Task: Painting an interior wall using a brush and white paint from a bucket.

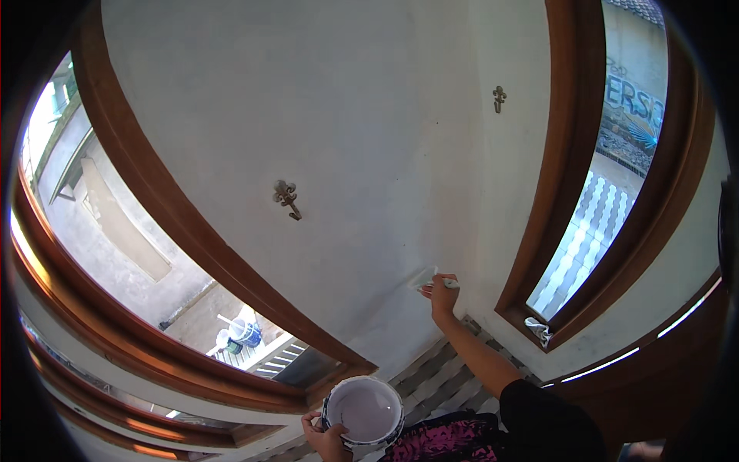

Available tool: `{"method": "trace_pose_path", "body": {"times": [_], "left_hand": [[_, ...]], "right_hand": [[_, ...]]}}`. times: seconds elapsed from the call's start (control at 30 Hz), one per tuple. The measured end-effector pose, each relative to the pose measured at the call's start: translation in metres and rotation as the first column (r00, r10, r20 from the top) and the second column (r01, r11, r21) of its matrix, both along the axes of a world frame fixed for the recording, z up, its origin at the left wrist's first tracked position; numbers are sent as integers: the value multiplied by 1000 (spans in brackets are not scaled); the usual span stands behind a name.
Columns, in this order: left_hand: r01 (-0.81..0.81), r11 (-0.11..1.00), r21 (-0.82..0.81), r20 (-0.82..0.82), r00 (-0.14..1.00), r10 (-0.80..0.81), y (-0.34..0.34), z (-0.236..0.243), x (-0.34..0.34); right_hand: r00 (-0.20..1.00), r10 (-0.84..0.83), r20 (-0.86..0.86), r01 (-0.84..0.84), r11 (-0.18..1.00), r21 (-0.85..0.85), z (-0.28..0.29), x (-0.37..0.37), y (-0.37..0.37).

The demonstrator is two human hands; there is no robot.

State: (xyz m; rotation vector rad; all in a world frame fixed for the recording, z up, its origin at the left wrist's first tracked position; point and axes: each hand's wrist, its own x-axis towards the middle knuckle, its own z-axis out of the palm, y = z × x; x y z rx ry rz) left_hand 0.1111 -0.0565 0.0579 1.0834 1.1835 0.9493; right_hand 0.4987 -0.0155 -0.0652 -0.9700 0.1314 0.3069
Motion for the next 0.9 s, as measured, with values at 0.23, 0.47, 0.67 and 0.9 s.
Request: {"method": "trace_pose_path", "body": {"times": [0.23,0.47,0.67,0.9], "left_hand": [[2,996,90,-23,1000,0,16,3,-21],[18,995,102,-29,999,-15,23,0,-23],[13,997,74,-60,998,-8,22,6,-26],[-37,999,-7,-53,998,36,15,-12,-28]], "right_hand": [[988,-86,128,68,988,135,159,-14,35],[946,-103,308,-38,907,419,286,5,9],[868,-204,454,-112,808,578,317,-3,8],[903,-215,373,6,873,487,185,-5,39]]}}
